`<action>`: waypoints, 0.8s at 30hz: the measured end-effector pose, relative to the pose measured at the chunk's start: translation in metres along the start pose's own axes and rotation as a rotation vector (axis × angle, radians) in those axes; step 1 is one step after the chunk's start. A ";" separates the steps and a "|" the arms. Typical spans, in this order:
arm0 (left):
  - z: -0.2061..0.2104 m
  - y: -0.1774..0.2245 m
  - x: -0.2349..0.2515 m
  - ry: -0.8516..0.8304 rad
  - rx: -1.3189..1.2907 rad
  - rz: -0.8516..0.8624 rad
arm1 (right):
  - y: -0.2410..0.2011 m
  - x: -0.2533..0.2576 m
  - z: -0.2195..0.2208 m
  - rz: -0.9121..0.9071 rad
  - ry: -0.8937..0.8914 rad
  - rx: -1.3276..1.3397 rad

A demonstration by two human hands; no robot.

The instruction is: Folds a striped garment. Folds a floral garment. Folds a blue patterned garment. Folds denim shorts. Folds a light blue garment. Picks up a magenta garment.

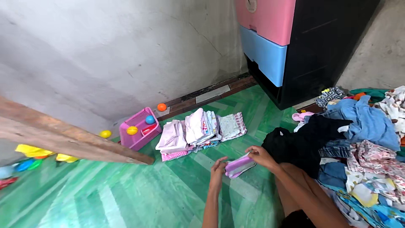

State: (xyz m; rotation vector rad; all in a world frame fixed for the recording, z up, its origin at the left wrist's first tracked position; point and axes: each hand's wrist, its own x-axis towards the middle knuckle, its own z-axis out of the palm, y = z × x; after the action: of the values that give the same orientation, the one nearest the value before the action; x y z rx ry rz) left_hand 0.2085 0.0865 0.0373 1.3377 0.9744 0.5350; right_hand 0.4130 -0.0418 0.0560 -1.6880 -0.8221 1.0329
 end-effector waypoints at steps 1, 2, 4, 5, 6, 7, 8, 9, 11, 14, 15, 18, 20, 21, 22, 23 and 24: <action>-0.001 0.009 0.012 -0.022 0.052 0.034 | -0.008 0.011 -0.005 -0.015 0.013 -0.032; -0.002 0.018 0.025 -0.049 0.129 0.069 | -0.017 0.025 -0.009 -0.018 0.028 -0.081; -0.001 0.037 0.056 -0.109 0.319 0.158 | -0.037 0.055 -0.020 0.006 0.049 -0.192; 0.000 0.047 0.070 -0.138 0.392 0.181 | -0.047 0.068 -0.025 0.013 0.058 -0.230; 0.003 0.059 0.083 -0.151 0.442 0.198 | -0.056 0.081 -0.029 0.003 0.082 -0.246; 0.006 0.073 0.096 -0.147 0.469 0.221 | -0.066 0.092 -0.032 -0.033 0.127 -0.242; 0.011 0.088 0.108 -0.128 0.478 0.250 | -0.075 0.101 -0.036 -0.089 0.184 -0.223; 0.016 0.102 0.119 -0.103 0.479 0.283 | -0.083 0.110 -0.040 -0.143 0.241 -0.190; 0.024 0.121 0.139 -0.051 0.486 0.358 | -0.090 0.128 -0.044 -0.224 0.328 -0.127; 0.030 0.114 0.169 0.020 0.554 0.429 | -0.077 0.152 -0.044 -0.250 0.338 -0.126; 0.031 0.104 0.176 0.023 0.585 0.412 | -0.068 0.159 -0.043 -0.237 0.309 -0.147; 0.033 0.063 0.188 -0.021 0.670 0.267 | -0.025 0.178 -0.035 -0.183 0.189 -0.234; 0.034 0.035 0.186 -0.056 0.692 0.132 | 0.008 0.182 -0.029 -0.147 0.104 -0.279; 0.034 0.023 0.184 -0.066 0.695 0.087 | 0.020 0.180 -0.027 -0.133 0.070 -0.288; 0.034 0.014 0.182 -0.070 0.698 0.056 | 0.030 0.177 -0.026 -0.121 0.049 -0.290; 0.033 0.007 0.180 -0.071 0.693 0.044 | 0.036 0.173 -0.025 -0.109 0.039 -0.286; 0.033 0.002 0.178 -0.073 0.683 0.051 | 0.042 0.169 -0.024 -0.106 0.043 -0.282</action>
State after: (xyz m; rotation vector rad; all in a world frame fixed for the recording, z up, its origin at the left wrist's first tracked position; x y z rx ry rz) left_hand 0.3288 0.2120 -0.0121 1.9759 1.1126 0.1830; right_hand 0.5073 0.0831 -0.0234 -1.8725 -1.0564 0.8353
